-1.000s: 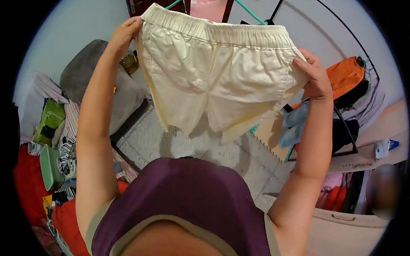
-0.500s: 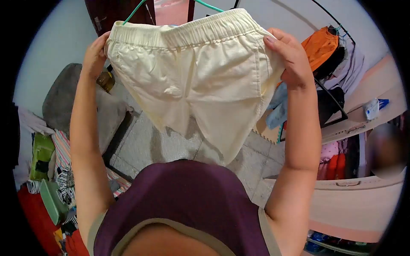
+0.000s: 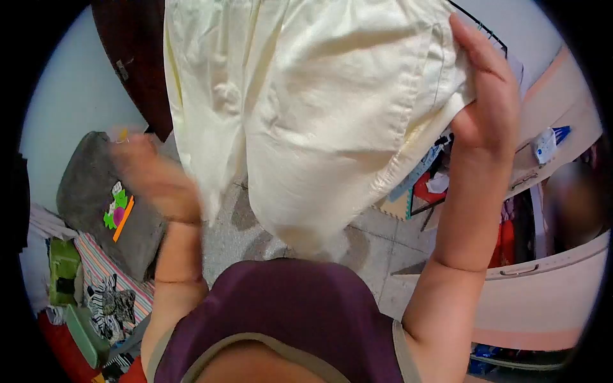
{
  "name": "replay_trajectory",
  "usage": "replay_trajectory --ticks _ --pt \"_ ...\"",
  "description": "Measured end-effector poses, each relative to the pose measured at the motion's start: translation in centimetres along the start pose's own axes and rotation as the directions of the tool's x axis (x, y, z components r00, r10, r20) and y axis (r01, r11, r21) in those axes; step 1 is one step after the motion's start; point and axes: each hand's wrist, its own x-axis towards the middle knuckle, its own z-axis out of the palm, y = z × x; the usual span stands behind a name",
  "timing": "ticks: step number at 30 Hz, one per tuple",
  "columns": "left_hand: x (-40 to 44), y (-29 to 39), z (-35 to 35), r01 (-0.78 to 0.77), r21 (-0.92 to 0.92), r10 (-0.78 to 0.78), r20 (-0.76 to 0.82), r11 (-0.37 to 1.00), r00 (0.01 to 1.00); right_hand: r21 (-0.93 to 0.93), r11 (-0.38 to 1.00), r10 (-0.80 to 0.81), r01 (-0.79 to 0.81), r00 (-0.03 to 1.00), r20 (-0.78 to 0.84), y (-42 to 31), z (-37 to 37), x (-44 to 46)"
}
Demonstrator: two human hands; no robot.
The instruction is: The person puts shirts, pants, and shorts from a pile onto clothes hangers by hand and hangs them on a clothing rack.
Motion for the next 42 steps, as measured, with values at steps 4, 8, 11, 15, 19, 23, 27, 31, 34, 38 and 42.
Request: replay_trajectory --ticks 4,8,11,15,19,23,27,31,34,38,42 --pt "-22.3 -5.6 -2.4 -0.082 0.607 -0.593 0.792 0.79 0.147 0.023 0.999 -0.026 0.032 0.975 -0.219 -1.8 -1.0 1.1" --pt "-23.2 -5.2 -9.8 -0.153 0.754 -0.766 0.642 0.639 -0.035 0.063 0.992 -0.095 0.109 0.975 -0.199 -2.5 -6.2 4.5" --pt "-22.6 -8.2 -9.7 0.304 0.697 -0.681 0.711 0.649 -0.176 0.251 0.968 -0.045 -0.004 0.981 0.19 -2.6 -10.8 5.6" --pt "-11.7 -15.1 -4.7 0.747 0.307 -0.797 0.375 0.59 0.474 0.279 0.96 -0.065 0.02 0.986 0.155 -3.0 -12.2 4.5" --pt "-8.2 -17.1 2.1 0.847 0.156 -0.86 0.12 0.509 0.495 0.392 0.911 -0.013 -0.126 0.943 0.333 -3.4 -12.1 3.3" --pt "-16.3 -22.4 6.3 0.947 0.179 -0.947 0.233 0.266 0.222 0.436 0.888 0.035 -0.148 0.966 0.257 -3.4 -13.1 4.1" --pt "-28.3 -19.1 8.5 0.929 0.369 -0.924 0.364 0.026 -0.119 0.453 0.88 0.088 -0.144 0.986 0.143 -2.2 -15.9 6.9" --pt "-35.5 -12.3 7.6 0.837 0.5 -0.744 0.467 -0.224 -0.478 0.452 0.877 0.182 -0.163 0.983 0.001 0.6 -22.6 10.3" --pt "-35.3 -8.6 5.5 0.74 0.536 -0.499 0.549 -0.406 -0.671 0.386 0.911 0.235 -0.148 0.954 -0.188 2.6 -28.0 12.6" --pt "-30.1 -6.3 3.3 0.602 0.561 -0.05 0.706 -0.568 -0.706 0.309 0.946 0.227 -0.1 0.884 -0.409 4.9 -32.6 14.7" --pt "-24.4 -5.3 9.5 0.506 0.862 -0.12 0.505 0.028 -0.855 0.349 0.931 0.251 -0.109 0.884 -0.394 6.2 -35.3 17.8"
